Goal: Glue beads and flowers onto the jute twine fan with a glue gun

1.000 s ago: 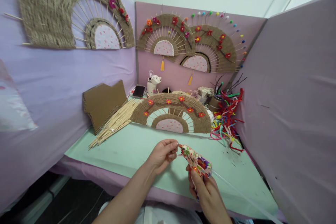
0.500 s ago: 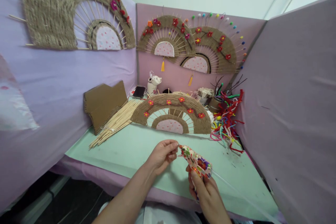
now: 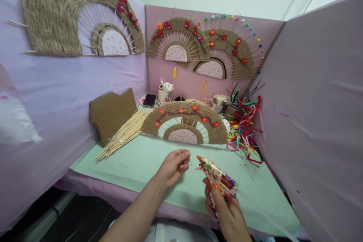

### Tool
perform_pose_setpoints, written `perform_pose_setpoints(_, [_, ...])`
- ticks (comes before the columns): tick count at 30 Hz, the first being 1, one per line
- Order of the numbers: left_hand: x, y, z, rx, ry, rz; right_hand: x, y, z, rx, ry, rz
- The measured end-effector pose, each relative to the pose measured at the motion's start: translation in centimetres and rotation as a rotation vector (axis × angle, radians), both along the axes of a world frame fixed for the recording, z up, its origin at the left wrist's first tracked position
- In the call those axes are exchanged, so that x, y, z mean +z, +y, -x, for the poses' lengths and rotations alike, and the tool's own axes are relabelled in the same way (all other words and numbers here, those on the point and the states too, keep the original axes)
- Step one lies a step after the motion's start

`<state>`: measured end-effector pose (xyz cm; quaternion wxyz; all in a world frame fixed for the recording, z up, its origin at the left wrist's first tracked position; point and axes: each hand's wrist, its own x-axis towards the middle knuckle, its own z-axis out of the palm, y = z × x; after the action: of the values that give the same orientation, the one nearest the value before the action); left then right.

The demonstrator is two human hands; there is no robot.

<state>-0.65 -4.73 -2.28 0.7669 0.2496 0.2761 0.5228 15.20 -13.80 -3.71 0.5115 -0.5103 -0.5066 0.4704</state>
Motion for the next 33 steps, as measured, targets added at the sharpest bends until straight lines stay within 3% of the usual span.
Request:
perform_pose_setpoints(4, [0.9, 0.4, 0.4, 0.009, 0.044, -0.029, 0.2, 0.0, 0.0, -0.065, 0.222, -0.088])
perform_pose_setpoints(7, [2.8, 1.4, 1.1, 0.014, 0.143, -0.108, 0.1, 0.5, -0.7, -0.076, 0.263, -0.121])
perform_pose_setpoints(10, [6.4, 3.2, 2.2, 0.054, 0.292, -0.221, 0.1, 0.9, -1.6, -0.072, 0.234, -0.106])
perform_pose_setpoints(16, [15.7, 8.6, 3.5, 0.17, 0.61, -0.575, 0.0, 1.4, -2.6, -0.109, 0.208, -0.087])
perform_pose_setpoints(19, [18.6, 11.5, 3.3, 0.208, 0.865, -0.677, -0.1, 1.4, -2.6, -0.113, 0.198, -0.062])
perform_pose_setpoints(22, [19.8, 13.8, 2.8, 0.238, 1.146, -0.749, -0.1, 1.5, -2.6, -0.111, 0.198, -0.044])
perform_pose_setpoints(25, [19.9, 15.2, 2.4, 0.21, 1.338, -0.824, -0.1, 1.5, -2.7, -0.133, 0.213, -0.038])
perform_pose_setpoints(33, [19.7, 17.0, 2.7, -0.032, 1.426, -0.812, -0.4, 1.8, -3.6, -0.15, 0.177, -0.024])
